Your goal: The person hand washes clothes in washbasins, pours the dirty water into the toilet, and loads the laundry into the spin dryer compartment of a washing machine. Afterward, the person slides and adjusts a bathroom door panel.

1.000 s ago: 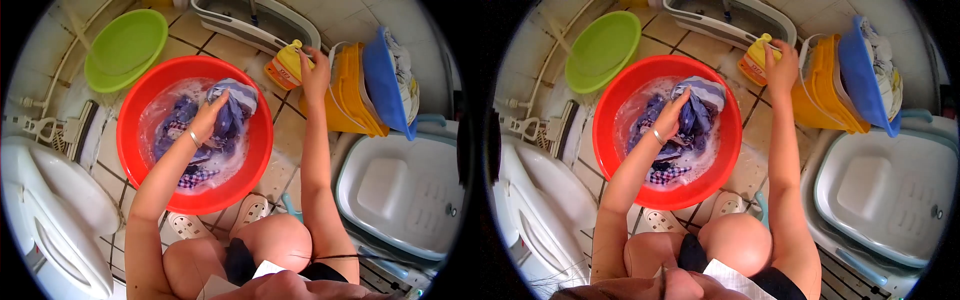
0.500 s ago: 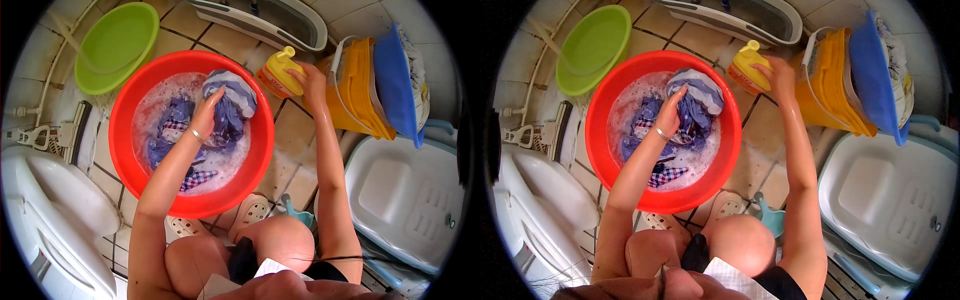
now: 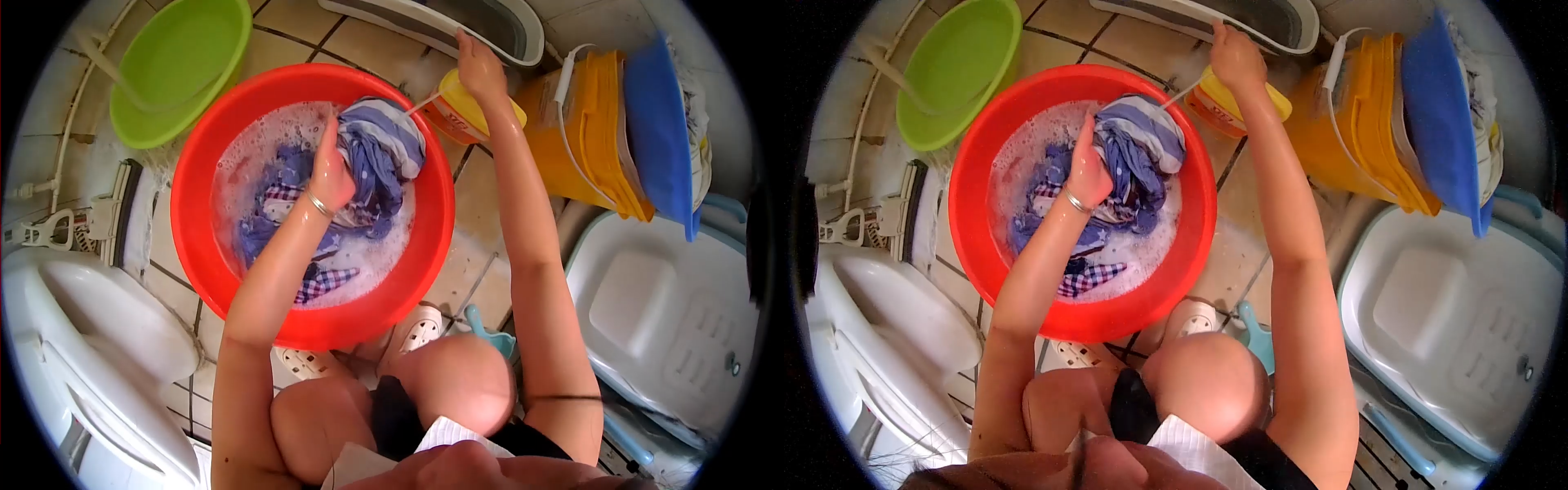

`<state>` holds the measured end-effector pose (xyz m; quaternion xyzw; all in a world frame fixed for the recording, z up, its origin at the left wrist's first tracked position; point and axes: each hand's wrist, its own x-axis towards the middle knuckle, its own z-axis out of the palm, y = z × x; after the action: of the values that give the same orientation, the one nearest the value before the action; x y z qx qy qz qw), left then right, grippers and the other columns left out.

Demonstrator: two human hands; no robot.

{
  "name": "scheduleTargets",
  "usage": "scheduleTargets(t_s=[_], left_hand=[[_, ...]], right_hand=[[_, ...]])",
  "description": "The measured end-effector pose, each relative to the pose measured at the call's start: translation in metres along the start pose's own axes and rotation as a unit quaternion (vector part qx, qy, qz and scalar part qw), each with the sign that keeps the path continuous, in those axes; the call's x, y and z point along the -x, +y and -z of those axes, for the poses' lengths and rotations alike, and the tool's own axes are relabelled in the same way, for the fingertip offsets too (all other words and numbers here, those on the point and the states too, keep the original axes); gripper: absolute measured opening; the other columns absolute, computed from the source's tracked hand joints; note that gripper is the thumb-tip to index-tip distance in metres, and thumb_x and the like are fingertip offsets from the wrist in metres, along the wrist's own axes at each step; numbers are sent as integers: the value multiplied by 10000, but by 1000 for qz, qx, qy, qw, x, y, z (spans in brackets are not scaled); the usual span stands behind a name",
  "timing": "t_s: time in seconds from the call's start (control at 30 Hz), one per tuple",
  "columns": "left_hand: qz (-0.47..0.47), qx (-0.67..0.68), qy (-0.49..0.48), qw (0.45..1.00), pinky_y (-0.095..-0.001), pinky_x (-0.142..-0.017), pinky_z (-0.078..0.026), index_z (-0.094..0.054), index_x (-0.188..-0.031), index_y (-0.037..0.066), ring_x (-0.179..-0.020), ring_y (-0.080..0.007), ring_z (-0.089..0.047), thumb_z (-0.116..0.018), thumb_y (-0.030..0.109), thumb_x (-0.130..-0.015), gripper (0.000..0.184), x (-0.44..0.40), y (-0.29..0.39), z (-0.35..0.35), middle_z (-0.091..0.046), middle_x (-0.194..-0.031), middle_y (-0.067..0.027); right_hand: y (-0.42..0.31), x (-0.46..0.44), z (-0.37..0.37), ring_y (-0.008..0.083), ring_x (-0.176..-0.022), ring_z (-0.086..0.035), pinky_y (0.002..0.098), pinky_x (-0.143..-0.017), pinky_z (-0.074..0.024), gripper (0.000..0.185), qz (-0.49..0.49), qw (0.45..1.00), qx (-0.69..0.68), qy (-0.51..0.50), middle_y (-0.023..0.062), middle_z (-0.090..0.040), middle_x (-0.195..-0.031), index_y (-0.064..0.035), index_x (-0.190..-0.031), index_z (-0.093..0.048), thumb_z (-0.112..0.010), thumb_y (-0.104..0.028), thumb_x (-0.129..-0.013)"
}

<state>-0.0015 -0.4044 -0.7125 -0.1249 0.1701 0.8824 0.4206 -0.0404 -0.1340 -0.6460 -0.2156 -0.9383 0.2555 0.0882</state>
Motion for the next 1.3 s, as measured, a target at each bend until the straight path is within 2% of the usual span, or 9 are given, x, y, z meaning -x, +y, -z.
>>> scheduleTargets(t_s=[0.43, 0.53, 0.67, 0.73, 0.8, 1.07, 1.13, 1.17, 1.3], left_hand=[[35, 29, 43, 998, -412, -998, -451, -536, -1259, 28, -1115, -252, -596, -412, 391, -995, 466, 4, 1, -10, -620, -1216, -111], [-3, 30, 8, 999, -401, -1022, -428, -524, -1268, 15, -1147, -252, -574, -411, 325, -989, 433, 25, -9, -1, -604, -1243, -112], [0, 76, 58, 995, -412, -1096, -337, -468, -1353, 36, -1237, -256, -506, -390, 371, -991, 499, 67, 3, -32, -534, -1353, -106], [24, 209, -169, 963, -409, -1126, -293, -432, -1410, 111, -1318, -231, -431, -342, 413, -1000, 517, 62, 17, 32, -477, -1417, -65], [-147, 56, 83, 984, -406, -1131, -282, -436, -1409, 125, -1326, -221, -420, -349, 386, -997, 495, 76, 10, 7, -479, -1416, -52], [-154, -214, 111, 958, -311, -1021, -384, -480, -1339, 49, -1197, -143, -491, -424, 463, -1002, 536, 94, 20, -20, -540, -1296, -57], [-152, -435, 186, 868, -272, -887, -447, -580, -1218, 26, -986, -135, -575, -477, 336, -1004, 391, 104, 36, -11, -633, -1076, -43], [-345, -556, 122, 746, -263, -733, -458, -632, -1049, -6, -798, -123, -568, -500, 220, -988, 269, 104, 35, -27, -638, -884, -10], [-389, -558, 293, 672, -337, -742, -467, -579, -1039, -35, -809, -202, -599, -493, 190, -971, 250, 72, 82, -5, -642, -891, -112]], right_hand=[[-12, -6, 8, 367, -1310, -411, 523, -1096, -265, 601, 30, 981, 183, 65, 193, -479, -1390, -9, -1362, -463, -322, -462, -992], [-68, 44, 12, 355, -1379, -319, 518, -1126, -213, 631, 246, 947, 9, 206, 192, -340, -1493, 21, -1428, -345, -409, -418, -980], [-104, 146, -116, 387, -1422, -216, 483, -1157, -156, 725, 99, 962, -253, 40, 255, -216, -1528, 51, -1467, -216, -508, -342, -934], [-116, 158, -117, 405, -1418, -210, 488, -1156, -159, 717, 164, 961, -222, 3, 282, -215, -1516, 85, -1440, -238, -514, -326, -921], [-128, 164, -113, 424, -1413, -204, 492, -1155, -163, 711, 228, 956, -183, -31, 309, -214, -1504, 118, -1413, -260, -521, -310, -908], [-135, 192, -114, 430, -1441, -79, 508, -1161, -103, 1041, 243, 919, -296, -97, 306, -76, -1539, 51, -1487, -89, -647, -504, -807], [-116, 167, -95, 444, -1433, -98, 508, -1159, -119, 1165, 276, 933, -217, -81, 291, -103, -1541, 8, -1500, -76, -734, -541, -710], [-101, 160, -100, 411, -1385, -277, 514, -1150, -152, 1151, 187, 940, -280, -61, 266, -319, -1474, -9, -1467, -256, -780, -579, -614], [-77, 145, -93, 258, -991, -619, 435, -1032, -374, 686, 126, 940, -220, -230, 138, -682, -971, -16, -1110, -627, -798, -512, -668]])
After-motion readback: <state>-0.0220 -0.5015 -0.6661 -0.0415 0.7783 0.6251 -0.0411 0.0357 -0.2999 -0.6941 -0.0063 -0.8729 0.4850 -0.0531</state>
